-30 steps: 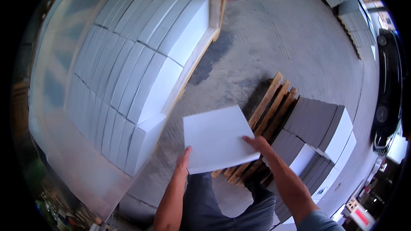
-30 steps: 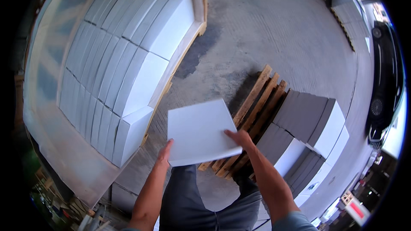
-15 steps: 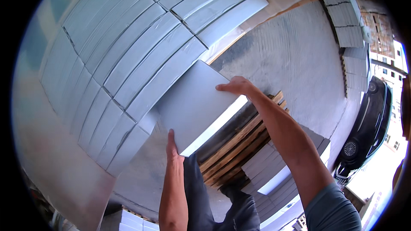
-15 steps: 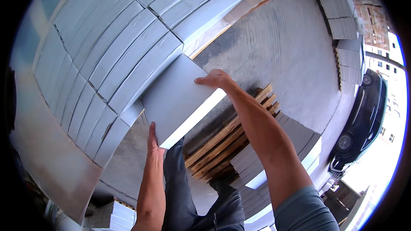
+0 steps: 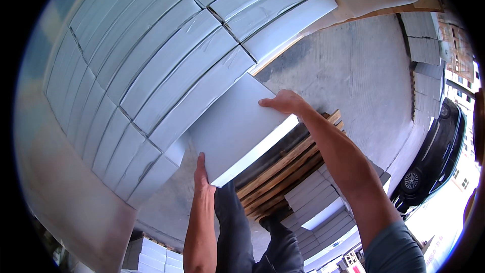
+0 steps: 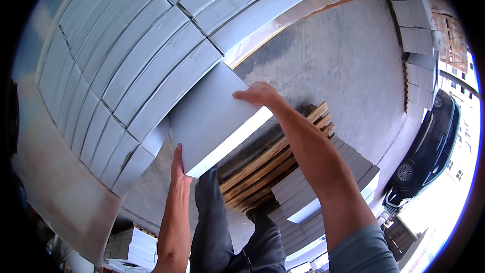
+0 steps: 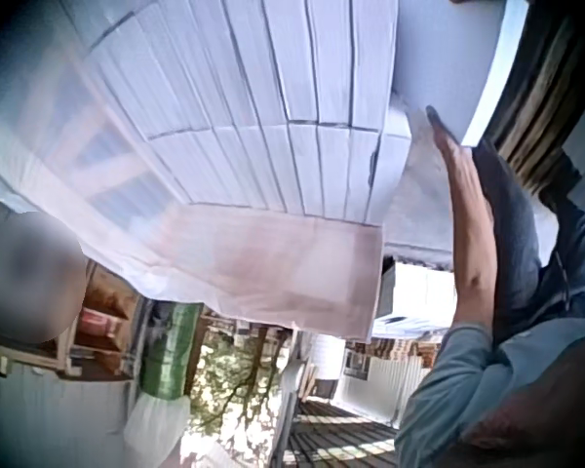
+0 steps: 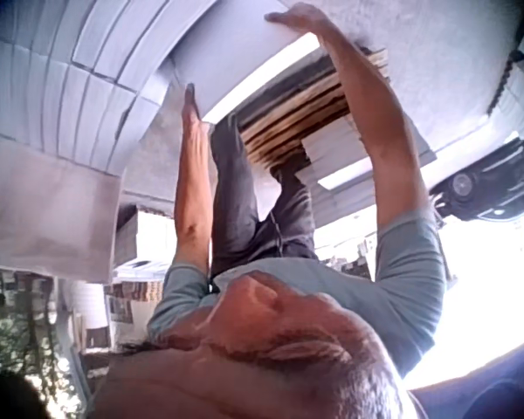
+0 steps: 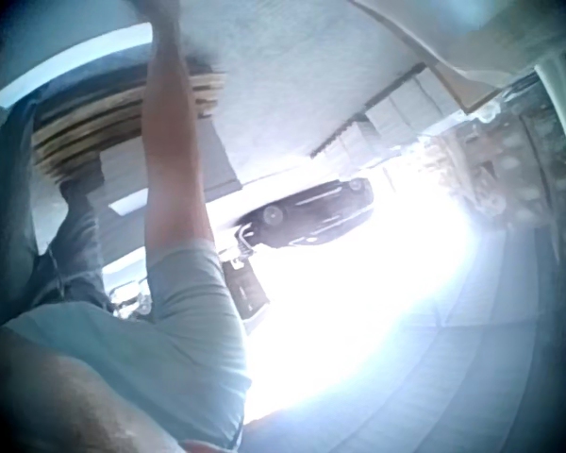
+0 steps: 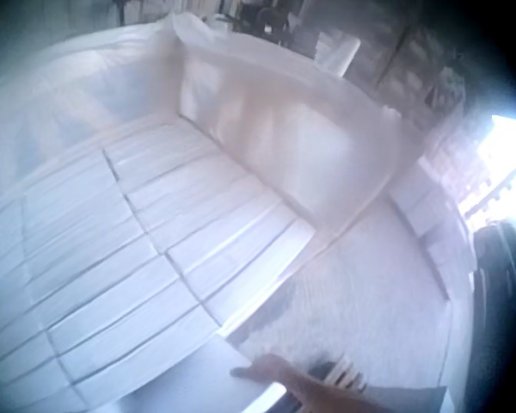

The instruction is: The person repeatedly picks up white rectangular panels from a wrapped pallet and stacks them onto a wooden pallet. The person handles the panels one at a time, placing them in a neat stack. The person also briefly handles a small blue item and a plastic bag.

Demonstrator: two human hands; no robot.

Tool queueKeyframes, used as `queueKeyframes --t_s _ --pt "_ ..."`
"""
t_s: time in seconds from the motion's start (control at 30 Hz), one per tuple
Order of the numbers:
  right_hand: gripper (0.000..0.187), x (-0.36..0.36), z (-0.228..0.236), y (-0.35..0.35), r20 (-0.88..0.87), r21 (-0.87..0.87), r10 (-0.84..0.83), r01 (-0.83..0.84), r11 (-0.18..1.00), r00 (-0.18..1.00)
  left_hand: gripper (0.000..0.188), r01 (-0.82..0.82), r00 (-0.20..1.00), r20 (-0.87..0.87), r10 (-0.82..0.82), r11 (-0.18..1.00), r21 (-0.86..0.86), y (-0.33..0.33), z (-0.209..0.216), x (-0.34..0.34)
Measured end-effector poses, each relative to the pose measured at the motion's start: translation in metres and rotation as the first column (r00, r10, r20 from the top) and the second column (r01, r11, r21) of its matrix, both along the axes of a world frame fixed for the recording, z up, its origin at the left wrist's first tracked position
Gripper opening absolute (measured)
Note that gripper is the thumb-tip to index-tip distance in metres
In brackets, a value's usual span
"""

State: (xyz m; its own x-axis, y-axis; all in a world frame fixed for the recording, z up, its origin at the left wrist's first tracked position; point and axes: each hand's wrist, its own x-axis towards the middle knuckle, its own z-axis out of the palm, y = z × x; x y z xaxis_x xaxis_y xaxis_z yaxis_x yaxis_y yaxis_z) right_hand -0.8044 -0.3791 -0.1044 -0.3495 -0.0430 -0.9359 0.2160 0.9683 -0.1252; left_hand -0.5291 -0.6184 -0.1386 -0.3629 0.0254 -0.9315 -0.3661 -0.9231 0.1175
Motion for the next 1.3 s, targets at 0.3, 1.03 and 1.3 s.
queueKeyframes --t_s 0.3,1.03,1.3 --pt "0.076 -0.003 -0.007 0.03 0.189 -0.169 -0.821 0.841 0.514 0.539 0.031 -0.251 0.963 0.09 0.253 0.967 -0.033 -0.013 0.032 -0.004" --pt "0.039 0.249 0.012 0.033 0.078 -0.546 -0.871 0.751 0.37 0.486 0.044 0.787 0.598 0.236 -0.766 0.617 0.01 0.08 0.093 0.08" --pt "0.039 0.59 0.047 0.194 -0.066 0.087 -0.997 0.996 0.035 0.041 0.042 0.921 0.389 0.051 -0.92 0.387 -0.051 0.124 0.091 0.106"
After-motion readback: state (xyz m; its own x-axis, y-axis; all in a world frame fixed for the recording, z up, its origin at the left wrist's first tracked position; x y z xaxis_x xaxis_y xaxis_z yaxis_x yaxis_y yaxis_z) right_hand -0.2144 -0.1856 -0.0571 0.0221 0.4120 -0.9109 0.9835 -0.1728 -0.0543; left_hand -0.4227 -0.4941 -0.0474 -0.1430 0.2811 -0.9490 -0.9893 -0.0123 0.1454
